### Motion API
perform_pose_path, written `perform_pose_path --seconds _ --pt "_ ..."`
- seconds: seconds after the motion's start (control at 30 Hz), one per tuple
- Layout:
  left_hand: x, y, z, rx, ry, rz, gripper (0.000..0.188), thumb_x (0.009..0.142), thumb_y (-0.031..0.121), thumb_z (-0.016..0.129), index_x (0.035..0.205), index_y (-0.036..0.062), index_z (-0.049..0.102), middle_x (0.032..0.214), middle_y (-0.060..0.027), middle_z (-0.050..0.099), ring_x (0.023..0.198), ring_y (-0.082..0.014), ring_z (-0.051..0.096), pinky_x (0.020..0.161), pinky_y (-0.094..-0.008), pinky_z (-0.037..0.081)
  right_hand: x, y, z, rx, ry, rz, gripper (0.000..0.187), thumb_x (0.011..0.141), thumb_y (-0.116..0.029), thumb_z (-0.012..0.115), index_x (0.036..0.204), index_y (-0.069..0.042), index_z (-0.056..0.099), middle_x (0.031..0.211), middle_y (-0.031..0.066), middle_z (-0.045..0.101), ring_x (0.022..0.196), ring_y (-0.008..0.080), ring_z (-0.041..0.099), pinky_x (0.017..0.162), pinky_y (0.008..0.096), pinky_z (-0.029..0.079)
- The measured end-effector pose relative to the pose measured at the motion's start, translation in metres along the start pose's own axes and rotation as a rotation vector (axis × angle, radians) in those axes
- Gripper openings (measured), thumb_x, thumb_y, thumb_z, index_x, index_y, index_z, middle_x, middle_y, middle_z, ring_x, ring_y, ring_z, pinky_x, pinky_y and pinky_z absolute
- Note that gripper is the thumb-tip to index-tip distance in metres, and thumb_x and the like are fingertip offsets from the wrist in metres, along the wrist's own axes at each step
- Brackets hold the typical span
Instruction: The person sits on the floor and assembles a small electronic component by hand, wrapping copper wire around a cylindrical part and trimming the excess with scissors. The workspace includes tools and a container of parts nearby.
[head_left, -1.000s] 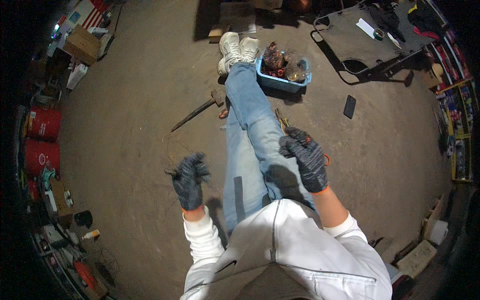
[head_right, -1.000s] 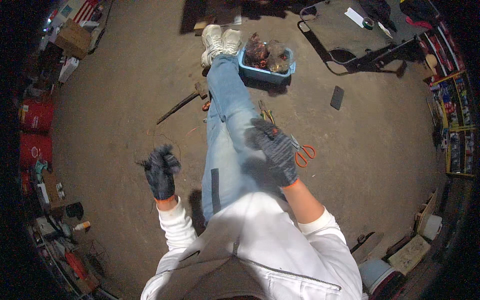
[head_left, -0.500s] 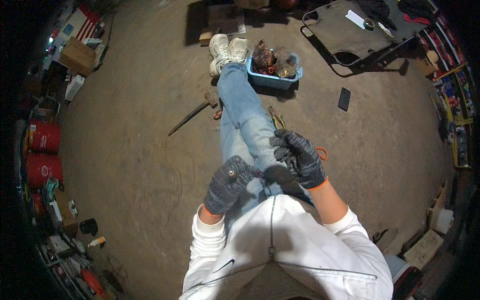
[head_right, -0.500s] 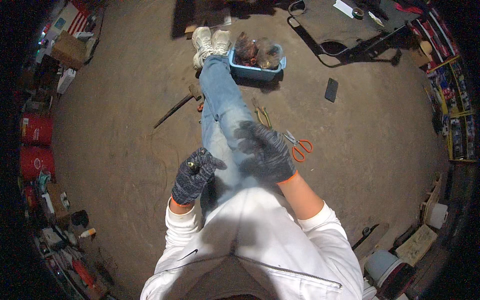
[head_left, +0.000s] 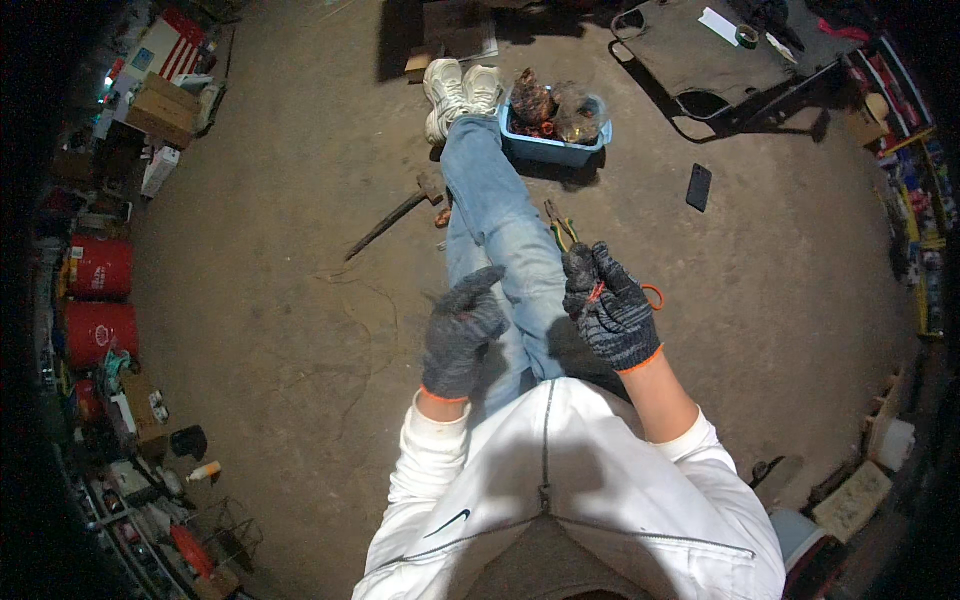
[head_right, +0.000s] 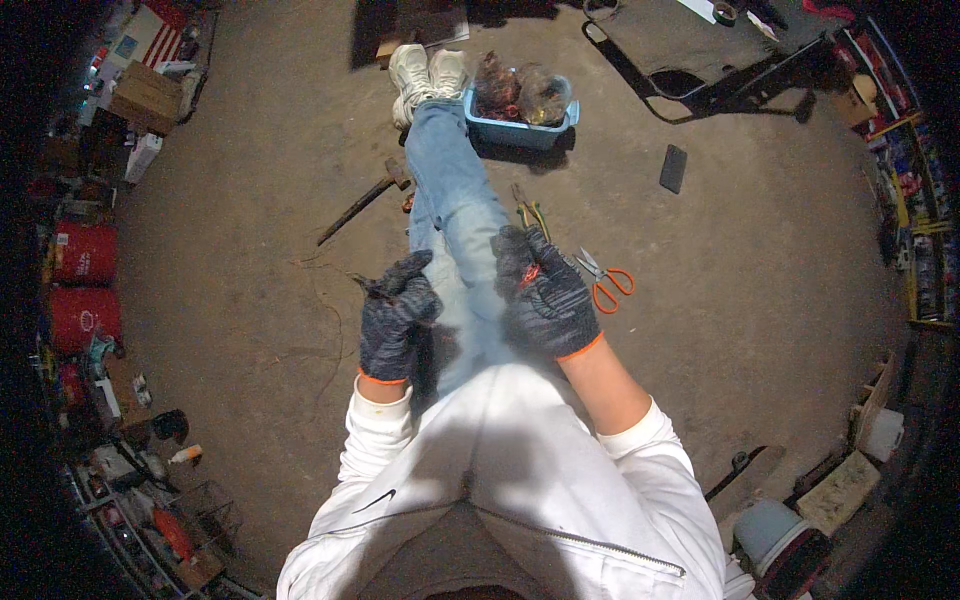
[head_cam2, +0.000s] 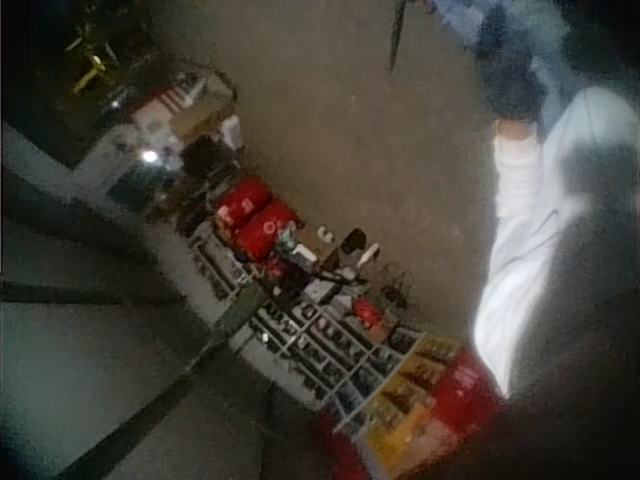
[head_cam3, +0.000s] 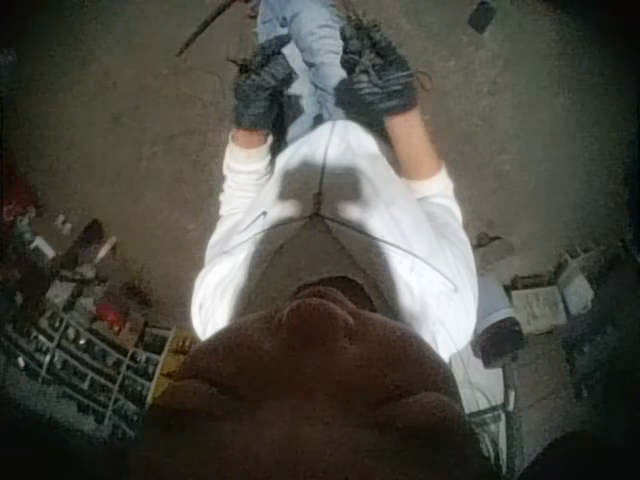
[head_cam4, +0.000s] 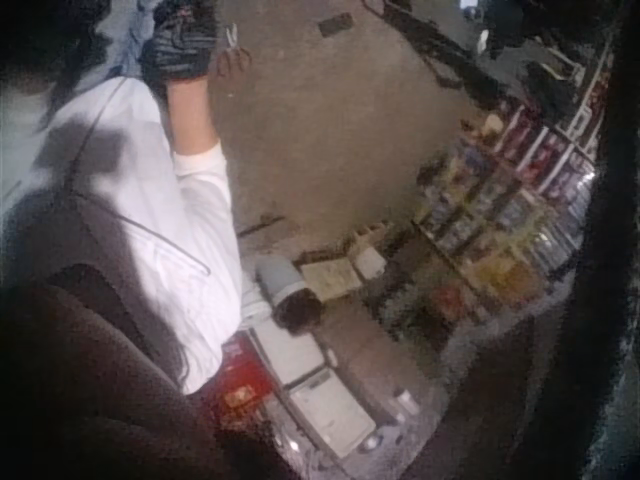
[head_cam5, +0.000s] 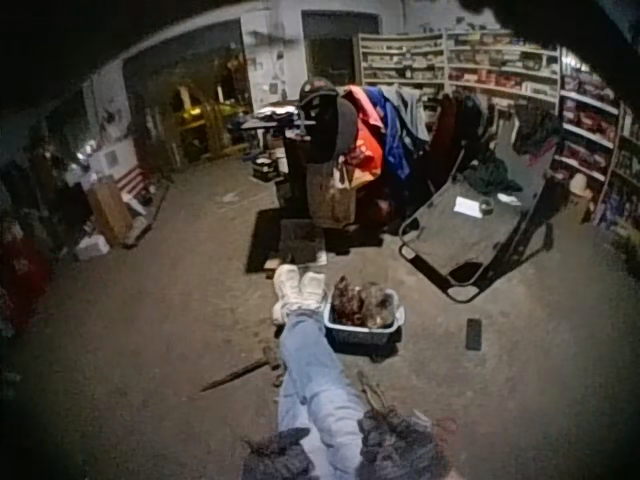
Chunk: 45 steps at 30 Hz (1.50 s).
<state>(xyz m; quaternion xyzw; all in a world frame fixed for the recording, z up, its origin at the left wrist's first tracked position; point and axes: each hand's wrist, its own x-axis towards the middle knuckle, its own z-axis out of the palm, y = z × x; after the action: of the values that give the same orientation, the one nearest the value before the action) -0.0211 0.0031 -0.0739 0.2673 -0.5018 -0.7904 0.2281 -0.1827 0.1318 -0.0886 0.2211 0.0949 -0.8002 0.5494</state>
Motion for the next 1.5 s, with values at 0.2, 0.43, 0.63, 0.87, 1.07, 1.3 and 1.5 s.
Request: perform_pose_path --seconds 0.2,0.43,0.63,0.87,1.07,1.3,1.5 --pt "0.01 -0.01 0.017 0.3 0.031 0.067 0.029 0.077 -0.002 0.06 0.106 -0.0009 0.061 0.092 -0.0055 0.064 0.077 -0.0094 0.057 0.071 -0.0234 0.046 -0.003 0.012 0.007 0.108 -0.073 0.062 0.03 0.094 -0.021 0.044 0.106 0.004 0.055 0.098 0.0159 0.062 0.087 0.025 0.061 0.079 0.0386 0.049" --pt "-0.004 -0.015 0.015 0.599 0.042 0.174 0.009 0.075 -0.001 0.065 0.084 -0.0007 0.066 0.079 -0.0051 0.064 0.073 -0.0128 0.057 0.068 -0.0246 0.045 0.005 0.027 -0.012 -0.447 -0.296 -0.417 0.031 0.093 -0.017 0.045 0.115 0.005 0.05 0.115 0.0171 0.055 0.105 0.0241 0.055 0.092 0.036 0.044" --pt "-0.016 -0.023 0.005 0.854 -0.032 0.358 0.011 0.072 0.003 0.065 0.083 0.0023 0.066 0.078 -0.0112 0.062 0.07 -0.0248 0.059 0.065 -0.0343 0.046 0.011 0.053 -0.027 -1.594 -0.382 -0.735 0.037 0.083 -0.018 0.054 0.117 -0.006 0.053 0.118 0.0125 0.054 0.103 0.0268 0.056 0.089 0.0342 0.044" --pt "-0.028 -0.038 -0.017 0.969 0.117 0.388 0.007 0.071 0.001 0.061 0.077 0.0005 0.058 0.073 -0.0104 0.057 0.067 -0.0258 0.055 0.063 -0.0338 0.044 0.017 0.083 -0.038 -2.03 -0.297 -0.927 0.04 0.083 -0.014 0.048 0.122 -0.003 0.048 0.117 0.0167 0.053 0.103 0.0296 0.054 0.083 0.0369 0.045" --pt "-0.017 -0.044 -0.033 0.981 0.062 0.441 0.005 0.072 0.0 0.057 0.073 0.0021 0.053 0.07 -0.0078 0.056 0.064 -0.0219 0.052 0.061 -0.0318 0.043 0.007 0.081 -0.031 -2.007 -0.292 -0.791 0.041 0.083 -0.015 0.051 0.121 0.0 0.047 0.107 0.0185 0.056 0.097 0.0298 0.056 0.08 0.0368 0.046" --pt "-0.019 -0.017 -0.036 0.424 0.119 -0.127 0.019 0.077 0.002 0.062 0.096 -0.0015 0.065 0.087 -0.0072 0.066 0.075 -0.0129 0.058 0.068 -0.0253 0.047 -0.001 0.08 -0.015 -1.52 -0.583 -0.545 0.029 0.087 -0.018 0.05 0.112 -0.003 0.053 0.1 0.0149 0.058 0.093 0.0272 0.057 0.082 0.0349 0.045" --pt "-0.006 -0.005 -0.043 0.684 0.108 -0.231 0.02 0.079 0.006 0.064 0.096 -0.0027 0.065 0.091 -0.0067 0.066 0.077 -0.0138 0.059 0.068 -0.0277 0.048 0.012 0.079 -0.013 -1.319 -0.551 -0.274 0.024 0.092 -0.017 0.047 0.108 -0.001 0.055 0.1 0.0084 0.061 0.091 0.0123 0.054 0.082 0.0277 0.043"
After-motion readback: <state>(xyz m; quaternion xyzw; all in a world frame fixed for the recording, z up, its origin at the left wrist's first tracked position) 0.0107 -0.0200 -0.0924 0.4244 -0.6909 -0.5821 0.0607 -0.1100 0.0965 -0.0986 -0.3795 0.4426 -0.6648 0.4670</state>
